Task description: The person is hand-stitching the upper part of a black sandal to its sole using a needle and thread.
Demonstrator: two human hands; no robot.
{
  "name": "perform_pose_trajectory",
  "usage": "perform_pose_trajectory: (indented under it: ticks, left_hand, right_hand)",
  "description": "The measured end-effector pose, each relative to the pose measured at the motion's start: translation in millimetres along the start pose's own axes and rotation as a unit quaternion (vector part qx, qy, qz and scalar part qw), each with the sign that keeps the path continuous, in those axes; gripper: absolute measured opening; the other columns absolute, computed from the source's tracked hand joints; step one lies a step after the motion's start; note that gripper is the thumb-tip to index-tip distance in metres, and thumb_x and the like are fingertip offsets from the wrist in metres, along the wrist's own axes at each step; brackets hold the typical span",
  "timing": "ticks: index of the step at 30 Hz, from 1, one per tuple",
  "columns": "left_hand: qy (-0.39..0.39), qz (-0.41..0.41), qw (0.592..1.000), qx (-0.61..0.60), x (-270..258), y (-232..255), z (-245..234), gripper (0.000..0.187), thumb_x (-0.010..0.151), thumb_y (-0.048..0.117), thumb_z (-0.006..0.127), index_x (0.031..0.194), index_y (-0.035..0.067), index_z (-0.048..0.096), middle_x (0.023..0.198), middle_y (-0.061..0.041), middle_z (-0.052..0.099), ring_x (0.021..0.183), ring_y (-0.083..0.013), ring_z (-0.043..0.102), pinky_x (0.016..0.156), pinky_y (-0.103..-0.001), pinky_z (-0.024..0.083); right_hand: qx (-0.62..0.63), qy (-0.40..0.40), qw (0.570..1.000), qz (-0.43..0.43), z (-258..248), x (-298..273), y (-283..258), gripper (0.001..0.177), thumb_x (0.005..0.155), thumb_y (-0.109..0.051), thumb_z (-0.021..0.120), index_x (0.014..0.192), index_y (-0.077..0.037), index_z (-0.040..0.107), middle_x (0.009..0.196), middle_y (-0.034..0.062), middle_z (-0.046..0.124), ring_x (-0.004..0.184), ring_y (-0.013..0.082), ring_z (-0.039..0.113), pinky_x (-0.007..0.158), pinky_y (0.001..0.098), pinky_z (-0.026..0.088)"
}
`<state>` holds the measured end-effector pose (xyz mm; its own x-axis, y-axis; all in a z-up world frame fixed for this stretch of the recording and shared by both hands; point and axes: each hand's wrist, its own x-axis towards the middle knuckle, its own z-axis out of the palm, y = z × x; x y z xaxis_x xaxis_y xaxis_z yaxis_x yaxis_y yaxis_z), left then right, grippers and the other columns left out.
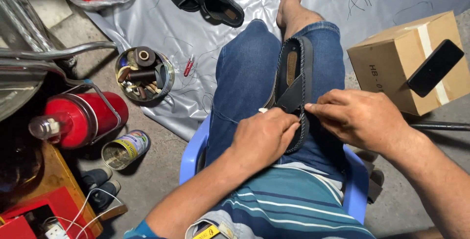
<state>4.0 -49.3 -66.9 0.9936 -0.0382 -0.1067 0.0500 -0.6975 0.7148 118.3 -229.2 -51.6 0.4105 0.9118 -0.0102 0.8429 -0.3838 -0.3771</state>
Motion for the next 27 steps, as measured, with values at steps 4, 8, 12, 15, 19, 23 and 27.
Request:
perform_pose_trajectory:
  ticks: [4, 8, 12, 15, 19, 23, 27]
  left_hand:
    - [-0.032, 0.092, 0.995, 0.012, -0.6, 9.7, -51.2, 0.014, 0.073, 0.020, 0.059, 0.074, 0.010, 0.069, 0.105, -0.011, 0.055, 0.072, -0.0330, 0.057, 0.058, -0.049, 0.044]
    - [-0.043, 0.070, 0.975, -0.207, 4.5, 9.0, -52.3, 0.004, 0.079, 0.016, 0.060, 0.077, 0.014, 0.063, 0.112, -0.008, 0.061, 0.100, -0.0168, 0.061, 0.087, -0.031, 0.044]
    - [-0.026, -0.008, 0.912, -0.409, 0.8, 5.4, -16.5, 0.013, 0.085, 0.012, 0.062, 0.097, 0.012, 0.066, 0.097, -0.003, 0.067, 0.093, -0.0122, 0.061, 0.089, -0.023, 0.047]
    - [0.045, 0.048, 0.977, -0.204, -7.1, -4.5, 4.2, 0.016, 0.088, 0.014, 0.058, 0.103, 0.017, 0.063, 0.092, 0.000, 0.066, 0.082, -0.0152, 0.062, 0.072, -0.027, 0.048]
    - [0.076, -0.073, 0.989, -0.104, -1.8, -14.9, 20.5, 0.018, 0.087, 0.026, 0.055, 0.097, 0.015, 0.047, 0.084, 0.004, 0.065, 0.070, -0.0188, 0.064, 0.058, -0.036, 0.051]
    - [0.063, -0.116, 0.982, -0.132, 3.0, -13.0, 18.1, 0.017, 0.085, 0.028, 0.054, 0.093, 0.015, 0.048, 0.083, 0.007, 0.063, 0.070, -0.0156, 0.062, 0.063, -0.034, 0.049]
    - [0.011, -0.059, 0.992, -0.112, 1.9, -3.9, 4.7, 0.008, 0.084, 0.021, 0.050, 0.090, 0.017, 0.047, 0.075, 0.004, 0.059, 0.062, -0.0172, 0.060, 0.056, -0.037, 0.047]
  right_hand:
    - [-0.015, -0.068, 0.997, 0.018, -3.5, -0.2, -1.0, 0.028, 0.079, -0.027, 0.059, 0.107, -0.027, 0.064, 0.090, -0.0089, 0.063, 0.069, 0.0157, 0.062, 0.041, 0.0331, 0.050]
    - [-0.011, -0.073, 0.997, 0.006, 0.1, 0.9, 6.2, 0.029, 0.079, -0.029, 0.058, 0.107, -0.027, 0.064, 0.092, -0.0096, 0.063, 0.077, 0.0153, 0.062, 0.044, 0.0342, 0.050]
    - [0.024, -0.062, 0.998, 0.006, -3.7, 4.1, 6.2, 0.025, 0.080, -0.032, 0.059, 0.103, -0.025, 0.067, 0.088, -0.0096, 0.064, 0.075, 0.0141, 0.063, 0.048, 0.0314, 0.051]
    - [0.037, -0.058, 0.998, 0.008, -4.3, 2.0, 5.9, 0.024, 0.079, -0.031, 0.060, 0.102, -0.025, 0.067, 0.086, -0.0108, 0.064, 0.073, 0.0132, 0.063, 0.046, 0.0309, 0.050]
    - [0.042, -0.065, 0.997, 0.003, 0.2, 1.1, 11.9, 0.027, 0.076, -0.025, 0.063, 0.103, -0.027, 0.066, 0.087, -0.0133, 0.064, 0.071, 0.0101, 0.062, 0.047, 0.0279, 0.051]
    - [0.050, -0.069, 0.996, 0.009, -1.1, 1.9, 7.8, 0.030, 0.076, -0.023, 0.064, 0.106, -0.026, 0.065, 0.090, -0.0124, 0.064, 0.075, 0.0105, 0.062, 0.050, 0.0286, 0.052]
    - [0.080, -0.052, 0.994, 0.044, -1.0, -0.2, -1.7, 0.028, 0.078, -0.023, 0.062, 0.106, -0.023, 0.065, 0.092, -0.0076, 0.065, 0.076, 0.0140, 0.063, 0.054, 0.0307, 0.052]
